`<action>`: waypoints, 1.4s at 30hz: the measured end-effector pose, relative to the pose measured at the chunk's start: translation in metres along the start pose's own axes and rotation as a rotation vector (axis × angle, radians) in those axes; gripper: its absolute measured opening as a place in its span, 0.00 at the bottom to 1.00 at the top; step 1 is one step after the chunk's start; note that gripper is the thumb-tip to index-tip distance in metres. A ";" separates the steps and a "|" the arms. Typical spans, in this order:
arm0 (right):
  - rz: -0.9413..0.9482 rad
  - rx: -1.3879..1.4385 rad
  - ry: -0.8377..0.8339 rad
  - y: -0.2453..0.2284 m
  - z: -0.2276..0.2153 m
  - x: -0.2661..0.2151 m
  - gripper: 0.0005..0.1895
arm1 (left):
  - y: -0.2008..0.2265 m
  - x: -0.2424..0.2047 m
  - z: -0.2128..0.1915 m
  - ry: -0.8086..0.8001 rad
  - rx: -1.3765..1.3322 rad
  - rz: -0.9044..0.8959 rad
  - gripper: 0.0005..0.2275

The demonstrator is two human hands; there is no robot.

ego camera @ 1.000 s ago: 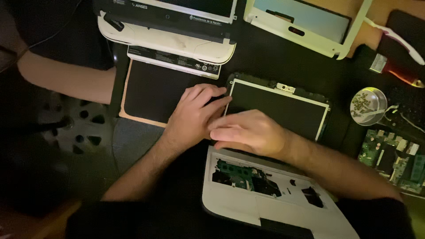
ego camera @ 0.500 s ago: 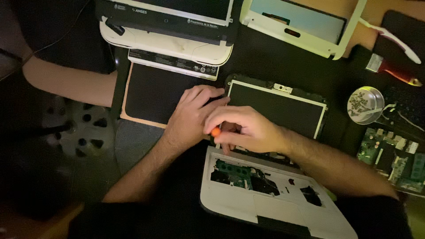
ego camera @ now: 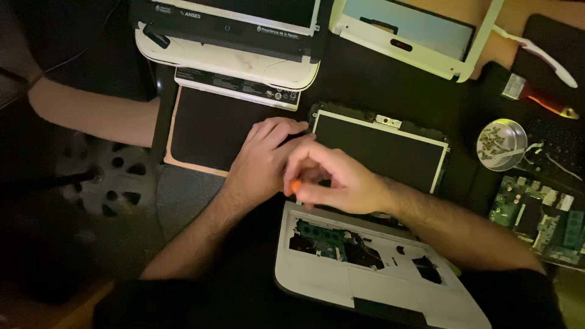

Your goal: The person uses a screwdriver to remove screws from the bezel and screen assembly of a white laptop. They then detach the bezel and the screen, disconnecting the ribbon cable and placing the components aside on the desk.

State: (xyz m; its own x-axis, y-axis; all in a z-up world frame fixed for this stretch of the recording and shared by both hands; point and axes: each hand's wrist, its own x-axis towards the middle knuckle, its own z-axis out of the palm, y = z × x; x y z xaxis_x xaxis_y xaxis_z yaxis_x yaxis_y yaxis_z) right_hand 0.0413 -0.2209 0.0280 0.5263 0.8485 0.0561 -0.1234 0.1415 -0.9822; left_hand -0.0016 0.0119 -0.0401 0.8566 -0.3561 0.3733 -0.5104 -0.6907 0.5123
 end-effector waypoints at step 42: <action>0.031 0.054 -0.004 0.006 -0.001 -0.006 0.15 | 0.003 0.003 -0.005 0.004 -0.017 0.010 0.19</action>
State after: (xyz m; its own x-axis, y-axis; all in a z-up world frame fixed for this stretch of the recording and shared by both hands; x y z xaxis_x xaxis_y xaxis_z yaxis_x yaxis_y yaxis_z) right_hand 0.0384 -0.2256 0.0218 0.5184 0.8548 0.0266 -0.1847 0.1423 -0.9724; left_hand -0.0015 0.0117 -0.0338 0.8512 -0.3602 0.3818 -0.5201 -0.6765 0.5213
